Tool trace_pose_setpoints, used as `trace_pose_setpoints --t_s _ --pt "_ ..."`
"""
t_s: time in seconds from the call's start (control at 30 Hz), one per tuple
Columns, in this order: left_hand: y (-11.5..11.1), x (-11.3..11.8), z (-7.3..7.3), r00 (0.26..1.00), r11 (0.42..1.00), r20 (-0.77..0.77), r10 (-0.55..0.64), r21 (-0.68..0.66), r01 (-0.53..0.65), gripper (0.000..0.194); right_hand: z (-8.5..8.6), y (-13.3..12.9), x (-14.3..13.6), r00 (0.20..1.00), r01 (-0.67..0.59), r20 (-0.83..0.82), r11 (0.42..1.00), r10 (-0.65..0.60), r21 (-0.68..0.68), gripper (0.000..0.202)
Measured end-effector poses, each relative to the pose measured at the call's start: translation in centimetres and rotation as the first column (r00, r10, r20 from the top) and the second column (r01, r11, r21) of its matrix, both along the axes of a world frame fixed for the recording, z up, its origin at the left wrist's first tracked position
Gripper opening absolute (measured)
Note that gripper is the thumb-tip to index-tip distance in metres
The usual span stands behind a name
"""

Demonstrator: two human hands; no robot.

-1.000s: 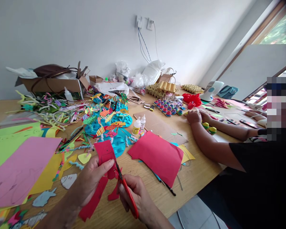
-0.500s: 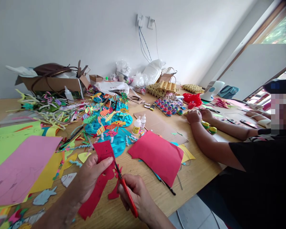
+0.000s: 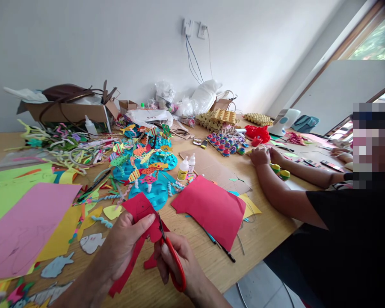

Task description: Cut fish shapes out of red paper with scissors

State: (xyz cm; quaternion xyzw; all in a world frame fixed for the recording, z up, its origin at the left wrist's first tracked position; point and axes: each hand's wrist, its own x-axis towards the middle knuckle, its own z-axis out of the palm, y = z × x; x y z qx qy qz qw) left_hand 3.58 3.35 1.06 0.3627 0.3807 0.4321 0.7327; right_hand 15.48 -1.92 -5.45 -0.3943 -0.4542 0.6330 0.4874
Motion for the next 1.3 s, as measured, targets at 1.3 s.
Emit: trace_pose_setpoints --t_s 1.3 --pt "0.8 -2.0 1.4 0.946 0.994 -0.320 -0.047 0.081 0.077 0.014 -0.7 -1.1 1.6 0.999 -0.026 0.021 0.999 0.025 0.024 0.052"
